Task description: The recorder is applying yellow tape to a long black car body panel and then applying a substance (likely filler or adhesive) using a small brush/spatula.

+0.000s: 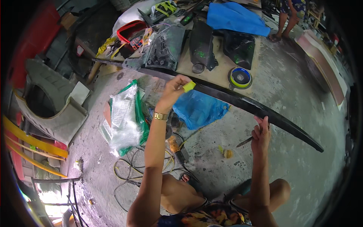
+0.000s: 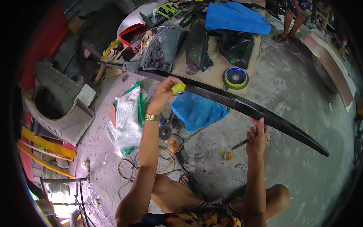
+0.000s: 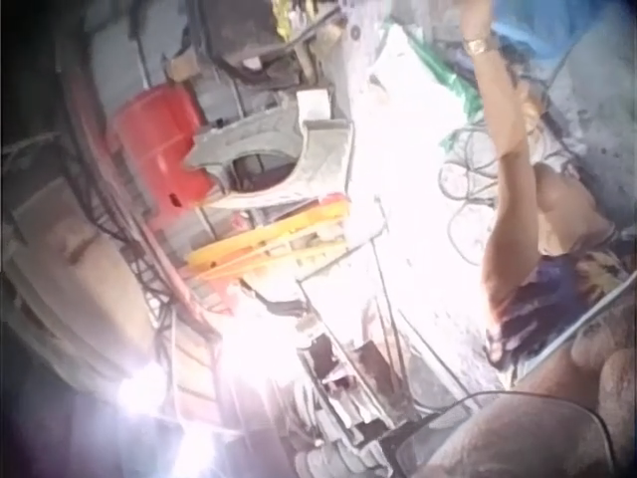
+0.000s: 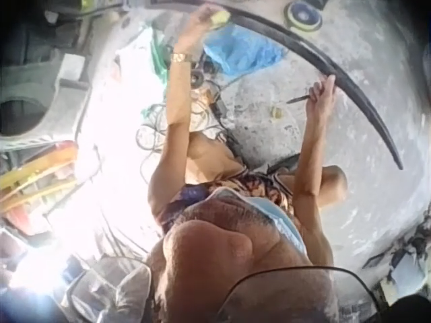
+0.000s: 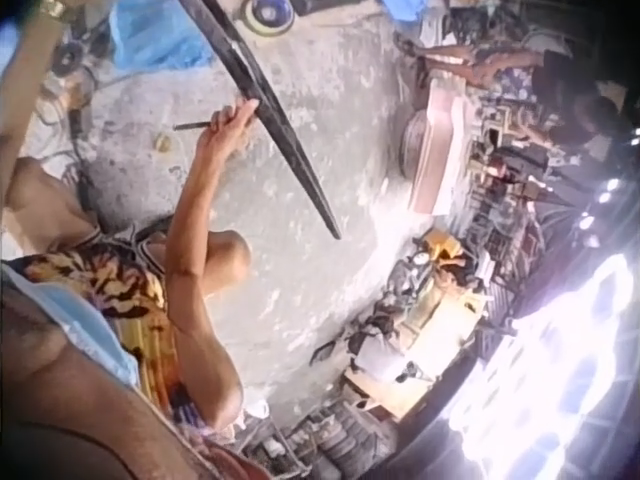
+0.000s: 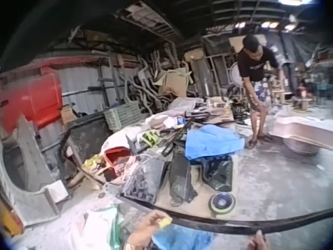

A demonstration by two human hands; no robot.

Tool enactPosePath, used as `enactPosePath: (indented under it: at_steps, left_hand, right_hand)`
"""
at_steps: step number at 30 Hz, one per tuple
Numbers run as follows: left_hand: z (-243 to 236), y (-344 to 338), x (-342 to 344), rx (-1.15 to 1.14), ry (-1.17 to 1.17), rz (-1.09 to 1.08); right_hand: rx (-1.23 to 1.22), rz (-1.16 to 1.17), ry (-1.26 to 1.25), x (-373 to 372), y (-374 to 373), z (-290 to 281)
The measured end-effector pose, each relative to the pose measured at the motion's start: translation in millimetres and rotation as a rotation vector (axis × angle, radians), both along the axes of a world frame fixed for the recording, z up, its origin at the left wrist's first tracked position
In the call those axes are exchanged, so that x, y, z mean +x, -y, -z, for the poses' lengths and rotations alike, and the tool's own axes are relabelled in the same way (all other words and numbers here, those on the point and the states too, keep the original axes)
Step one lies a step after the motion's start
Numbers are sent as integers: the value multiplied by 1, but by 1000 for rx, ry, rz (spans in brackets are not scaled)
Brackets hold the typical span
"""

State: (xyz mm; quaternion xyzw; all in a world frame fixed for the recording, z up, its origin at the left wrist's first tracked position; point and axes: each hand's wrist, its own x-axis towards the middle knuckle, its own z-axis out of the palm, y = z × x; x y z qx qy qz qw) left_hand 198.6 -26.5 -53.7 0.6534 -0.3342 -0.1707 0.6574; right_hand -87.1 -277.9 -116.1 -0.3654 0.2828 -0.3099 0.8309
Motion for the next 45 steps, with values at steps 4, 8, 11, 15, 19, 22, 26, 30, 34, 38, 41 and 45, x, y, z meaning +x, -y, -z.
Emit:
enactPosePath:
  at_steps: [4, 8, 11, 15, 19, 22, 26, 30, 34, 38, 41, 45]
  left_hand:
    - [-3, 15, -2, -172, -132, -68]
    - [3, 16, 11, -153, -106, -122]
    - [14, 35, 12, -263, -140, -164]
    - [12, 36, 11, -217, -115, -204]
    - [21, 30, 25, -167, -84, -189]
    - [14, 24, 19, -182, -185, -134]
    - [6, 8, 20, -114, -165, -75]
    - [-21, -1, 5, 200, -55, -51]
    - [-61, 1, -33, 357, 254, 53]
    - [-64, 47, -88, 589, 583, 239]
    - [-43, 78, -120, 556, 643, 383]
    - [-45, 94, -128, 485, 520, 553]
  right_hand:
    - [10, 42, 24, 4, 12, 1]
    - [-8, 7, 53, 18, 13, -9]
    - [-24, 26, 74, 19, 24, -4]
    - [-17, -10, 105, 23, 23, -2]
    - [8, 6, 101, 19, 23, 7]
    - [4, 20, 123, 16, 25, 10]
    - [-2, -5, 127, 17, 21, 10]
    - [79, 24, 11, 2, 3, 8]
    - [-70, -150, -212, -20, -25, 1]
    - [-503, -300, -242, -10, -34, -42]
    - [-812, -365, -377, -10, -32, -81]
    - [-1140, -360, -496, -21, -19, -66]
